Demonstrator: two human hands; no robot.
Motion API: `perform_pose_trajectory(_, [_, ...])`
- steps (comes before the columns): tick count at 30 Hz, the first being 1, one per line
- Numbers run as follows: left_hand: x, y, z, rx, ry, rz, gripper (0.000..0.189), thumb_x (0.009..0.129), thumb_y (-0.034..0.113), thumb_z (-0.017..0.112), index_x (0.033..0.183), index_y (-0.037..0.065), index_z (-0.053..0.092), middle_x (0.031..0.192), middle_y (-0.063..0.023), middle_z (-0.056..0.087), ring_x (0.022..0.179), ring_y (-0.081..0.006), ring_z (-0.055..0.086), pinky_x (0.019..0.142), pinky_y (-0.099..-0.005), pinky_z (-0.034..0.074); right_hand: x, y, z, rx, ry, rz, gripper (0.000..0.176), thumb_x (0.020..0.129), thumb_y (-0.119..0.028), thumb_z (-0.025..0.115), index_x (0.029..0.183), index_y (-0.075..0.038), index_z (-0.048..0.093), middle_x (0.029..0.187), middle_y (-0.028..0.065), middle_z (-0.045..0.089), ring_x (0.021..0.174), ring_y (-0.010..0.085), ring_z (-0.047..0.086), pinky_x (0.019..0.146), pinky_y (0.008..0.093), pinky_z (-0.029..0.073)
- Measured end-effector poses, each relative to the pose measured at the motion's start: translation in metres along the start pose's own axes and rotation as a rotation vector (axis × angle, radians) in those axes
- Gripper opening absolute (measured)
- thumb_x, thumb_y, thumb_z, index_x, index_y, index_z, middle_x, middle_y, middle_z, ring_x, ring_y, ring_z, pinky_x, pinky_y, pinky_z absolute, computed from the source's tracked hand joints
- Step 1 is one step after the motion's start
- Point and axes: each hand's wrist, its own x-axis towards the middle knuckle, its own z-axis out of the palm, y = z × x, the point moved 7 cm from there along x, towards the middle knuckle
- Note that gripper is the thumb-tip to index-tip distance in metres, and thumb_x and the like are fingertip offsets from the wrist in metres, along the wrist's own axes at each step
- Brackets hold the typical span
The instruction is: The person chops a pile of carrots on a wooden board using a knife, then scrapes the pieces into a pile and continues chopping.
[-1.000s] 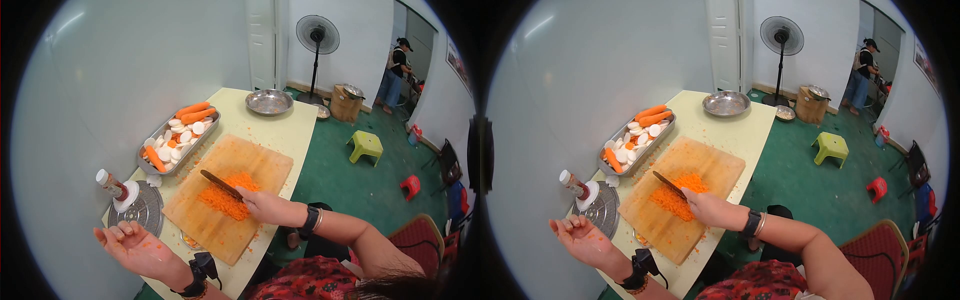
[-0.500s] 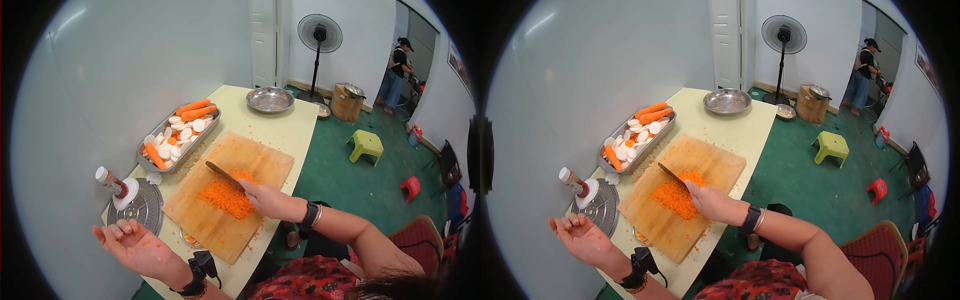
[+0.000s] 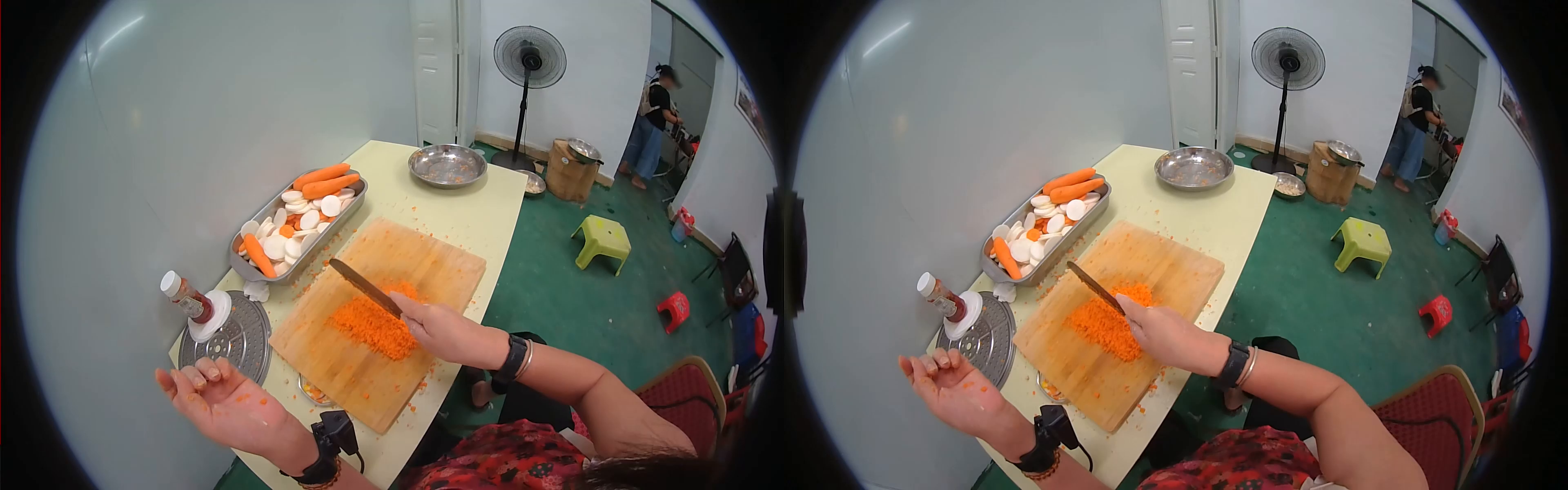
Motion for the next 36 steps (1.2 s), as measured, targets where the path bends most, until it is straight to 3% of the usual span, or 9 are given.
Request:
perform_pose_trajectory(14, [-0.001, 0.001, 0.004, 0.001, 0.003, 0.010, 0.028, 0.098, 0.012, 0.047, 0.124, 0.002, 0.046, 0.076, 0.0009, 0.040, 0.069, -0.0092, 0.044, 0.061, -0.0205, 0.039, 0.005, 0.004, 0.005, 0.051, -0.015, -0.010, 0.047, 0.098, -0.014, 0.039, 0.143, -0.002, 0.033, 0.088, 0.0269, 0.060, 0.078, 0.0401, 0.062, 0.073, 0.0419, 0.049])
perform_pose_trajectory(17, [-0.003, 0.001, 0.004, 0.002, 0.011, 0.000, 0.028, 0.098, 0.012, 0.047, 0.124, 0.002, 0.046, 0.076, 0.0009, 0.040, 0.069, -0.0092, 0.044, 0.060, -0.0207, 0.039, 0.003, -0.006, 0.002, 0.068, 0.108, -0.145, 0.044, 0.096, -0.013, 0.039, 0.137, 0.002, 0.038, 0.075, 0.0281, 0.059, 0.067, 0.0413, 0.061, 0.063, 0.0474, 0.048])
perform_pose_trajectory(20, [-0.004, 0.002, 0.009, 0.010, 0.011, -0.004, 0.028, 0.098, 0.012, 0.047, 0.124, 0.003, 0.046, 0.075, 0.0009, 0.040, 0.069, -0.0092, 0.044, 0.061, -0.0207, 0.039, 0.005, 0.004, 0.011, 0.009, 0.061, -0.133, 0.044, 0.096, -0.013, 0.039, 0.137, 0.003, 0.038, 0.074, 0.0274, 0.059, 0.067, 0.0407, 0.061, 0.063, 0.0467, 0.048])
perform_pose_trajectory(36, [-0.004, 0.002, 0.007, -0.005, 0.018, 0.002, 0.028, 0.098, 0.011, 0.047, 0.124, 0.002, 0.046, 0.076, 0.0004, 0.040, 0.068, -0.0092, 0.044, 0.059, -0.0209, 0.038, 0.005, 0.003, 0.010, 0.085, 0.081, -0.149, 0.045, 0.095, -0.013, 0.041, 0.137, 0.002, 0.038, 0.078, 0.0283, 0.060, 0.071, 0.0407, 0.062, 0.065, 0.0458, 0.049])
